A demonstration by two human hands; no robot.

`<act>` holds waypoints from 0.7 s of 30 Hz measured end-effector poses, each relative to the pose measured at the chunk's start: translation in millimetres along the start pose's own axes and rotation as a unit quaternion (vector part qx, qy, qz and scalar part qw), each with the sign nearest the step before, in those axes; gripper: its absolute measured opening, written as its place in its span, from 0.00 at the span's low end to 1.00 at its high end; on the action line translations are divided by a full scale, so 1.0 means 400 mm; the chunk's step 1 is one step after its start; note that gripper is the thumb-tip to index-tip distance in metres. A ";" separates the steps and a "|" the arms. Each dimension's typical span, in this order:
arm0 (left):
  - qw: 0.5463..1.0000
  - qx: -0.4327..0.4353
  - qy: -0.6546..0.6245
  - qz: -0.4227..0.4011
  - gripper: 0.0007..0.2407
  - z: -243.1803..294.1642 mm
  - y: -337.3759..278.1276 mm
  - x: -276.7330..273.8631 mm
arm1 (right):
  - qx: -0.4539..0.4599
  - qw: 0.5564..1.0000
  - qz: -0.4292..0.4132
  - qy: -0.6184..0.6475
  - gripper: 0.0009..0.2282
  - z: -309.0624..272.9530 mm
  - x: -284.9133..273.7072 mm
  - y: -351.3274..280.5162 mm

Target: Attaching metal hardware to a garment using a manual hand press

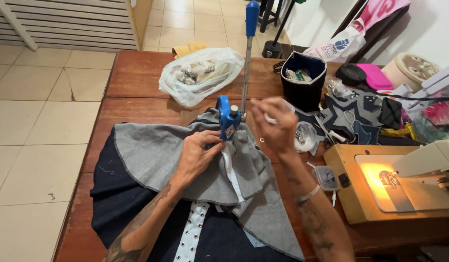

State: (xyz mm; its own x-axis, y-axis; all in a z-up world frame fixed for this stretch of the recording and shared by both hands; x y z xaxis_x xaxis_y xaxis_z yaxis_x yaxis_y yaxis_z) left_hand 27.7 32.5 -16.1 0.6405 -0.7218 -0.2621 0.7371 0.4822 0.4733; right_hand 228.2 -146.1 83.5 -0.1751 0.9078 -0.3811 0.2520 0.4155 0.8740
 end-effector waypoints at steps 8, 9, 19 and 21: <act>1.000 -0.006 0.012 -0.008 0.05 -0.013 0.005 0.000 | 0.034 0.998 0.036 0.034 0.09 -0.122 -0.050 0.373; 1.000 -0.004 0.027 -0.012 0.05 -0.013 0.006 0.004 | 0.094 0.994 0.007 0.063 0.16 -0.148 -0.054 0.421; 1.000 0.008 0.001 -0.013 0.05 -0.031 0.011 0.011 | 0.333 0.875 0.012 0.353 0.10 -0.161 0.077 0.590; 1.000 -0.012 -0.016 -0.020 0.05 -0.024 0.006 0.011 | 0.149 0.957 -0.007 0.248 0.24 -0.310 -0.008 0.524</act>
State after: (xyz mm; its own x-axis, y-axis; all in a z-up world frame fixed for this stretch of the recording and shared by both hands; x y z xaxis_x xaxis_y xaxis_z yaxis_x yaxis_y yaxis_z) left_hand 34.2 35.1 -24.2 0.6040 -0.7558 -0.2528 0.7667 0.4644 0.4433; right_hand 163.7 -68.9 305.2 -0.5918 0.7940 -0.1386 0.4927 0.4925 0.7174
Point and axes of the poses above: each hand's wrist, its own y-axis towards the middle knuckle, its own x-axis out of the palm, z = x × y, the point moved 2 cm from there along y, towards the middle knuckle, and after that the axes turned 1 degree about -z, right-handed, at the moved point
